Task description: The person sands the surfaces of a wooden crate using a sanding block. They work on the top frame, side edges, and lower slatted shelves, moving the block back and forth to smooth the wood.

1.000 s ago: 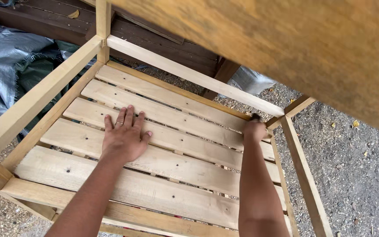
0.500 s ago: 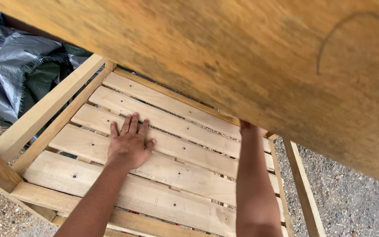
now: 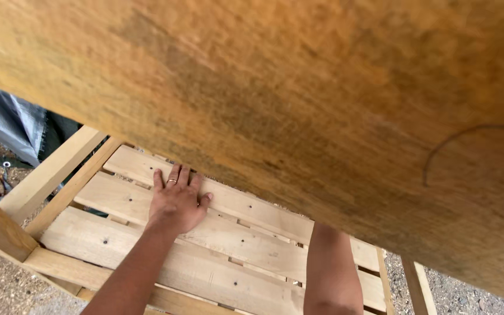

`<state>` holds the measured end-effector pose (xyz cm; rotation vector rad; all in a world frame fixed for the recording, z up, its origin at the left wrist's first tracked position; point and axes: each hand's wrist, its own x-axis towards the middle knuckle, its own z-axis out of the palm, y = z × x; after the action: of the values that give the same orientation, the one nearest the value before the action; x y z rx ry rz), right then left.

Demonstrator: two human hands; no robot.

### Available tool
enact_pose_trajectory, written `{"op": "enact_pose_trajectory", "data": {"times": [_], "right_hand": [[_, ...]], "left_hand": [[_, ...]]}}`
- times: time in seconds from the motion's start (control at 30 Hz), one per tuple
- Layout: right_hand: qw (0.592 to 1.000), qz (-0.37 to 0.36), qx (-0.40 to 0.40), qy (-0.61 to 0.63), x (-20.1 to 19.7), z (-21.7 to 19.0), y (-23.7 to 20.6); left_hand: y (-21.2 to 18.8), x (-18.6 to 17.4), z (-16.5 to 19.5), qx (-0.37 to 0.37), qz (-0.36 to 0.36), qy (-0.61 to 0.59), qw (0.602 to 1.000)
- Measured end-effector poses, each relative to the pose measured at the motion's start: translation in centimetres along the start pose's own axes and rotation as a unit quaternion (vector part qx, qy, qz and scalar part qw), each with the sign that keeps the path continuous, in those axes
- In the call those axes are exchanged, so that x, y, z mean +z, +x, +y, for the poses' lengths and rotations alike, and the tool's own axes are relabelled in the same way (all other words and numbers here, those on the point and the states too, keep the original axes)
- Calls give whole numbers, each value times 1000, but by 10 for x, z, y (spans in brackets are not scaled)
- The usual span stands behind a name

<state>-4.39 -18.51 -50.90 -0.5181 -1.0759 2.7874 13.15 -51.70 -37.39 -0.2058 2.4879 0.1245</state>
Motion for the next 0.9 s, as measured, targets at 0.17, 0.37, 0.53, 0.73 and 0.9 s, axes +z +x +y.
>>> {"op": "enact_pose_trajectory", "data": {"times": [0.17,0.37,0.53,0.73,0.9], "right_hand": [[994,-70,82,-13,23,79,-15],[996,-15,-42,-76,-45,-56,-23],[872,56,-62,-482,-122,-129,-27],[528,-46,-16,-848,-76,-4,-24],[530,-85,-46,-842,17,77,-3]], "left_hand": [[-5,-9,1,5,15,-7,1000],[-8,-16,3,-9,-42,23,999],[-5,-16,-2,2,11,-10,1000],[-4,-19,-6,9,-18,-17,1000],[7,0,-13,17,0,-36,999]]}}
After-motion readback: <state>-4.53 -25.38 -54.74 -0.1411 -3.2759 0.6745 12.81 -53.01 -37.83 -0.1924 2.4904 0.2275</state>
